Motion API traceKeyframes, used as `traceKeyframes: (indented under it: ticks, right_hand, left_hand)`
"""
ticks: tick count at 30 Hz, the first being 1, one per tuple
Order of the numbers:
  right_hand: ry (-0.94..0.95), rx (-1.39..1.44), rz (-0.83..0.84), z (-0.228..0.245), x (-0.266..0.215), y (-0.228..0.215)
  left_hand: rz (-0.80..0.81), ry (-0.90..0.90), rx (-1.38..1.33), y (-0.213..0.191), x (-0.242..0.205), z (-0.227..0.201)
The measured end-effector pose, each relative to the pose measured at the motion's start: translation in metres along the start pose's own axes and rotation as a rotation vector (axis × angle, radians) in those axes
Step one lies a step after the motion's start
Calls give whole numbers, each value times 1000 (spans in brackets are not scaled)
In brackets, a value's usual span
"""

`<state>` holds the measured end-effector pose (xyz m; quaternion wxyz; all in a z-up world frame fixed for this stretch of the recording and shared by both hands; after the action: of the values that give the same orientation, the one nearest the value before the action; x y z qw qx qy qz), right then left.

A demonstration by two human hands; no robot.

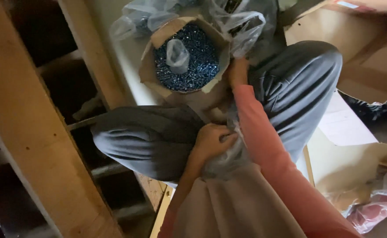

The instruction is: The person sorts blue hardware pieces into small plastic bags by hand while sitting on the floor of a storage area.

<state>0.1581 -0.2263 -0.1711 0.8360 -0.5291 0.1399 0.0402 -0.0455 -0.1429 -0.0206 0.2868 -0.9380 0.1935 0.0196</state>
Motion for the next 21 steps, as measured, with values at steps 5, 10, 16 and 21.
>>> traceKeyframes:
  ticks: [5,10,16,21]
  right_hand:
    - [41,40,-108,-44,20,55]
    - [231,84,430,0,-24,-31]
    - [240,557,102,-37,-35,-20]
    - [23,517,-38,55,-81,-184]
  left_hand:
    - [18,0,-11,-6,4,-8]
    - [42,-14,-26,-7,3,-11]
    - [88,-176,58,15,-7,36]
    - [46,-281,-94,5,4,40]
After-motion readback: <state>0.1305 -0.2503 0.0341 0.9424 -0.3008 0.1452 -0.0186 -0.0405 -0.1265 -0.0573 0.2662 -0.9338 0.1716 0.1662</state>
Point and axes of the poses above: each hand's wrist, its own x-axis towards the middle knuckle, its own y-axis out of the palm, z = x × y, the point moved 10 cm from there along x, towards the middle knuckle, and after that the axes turned 3 degrees about -z, right-handed, at the moved point
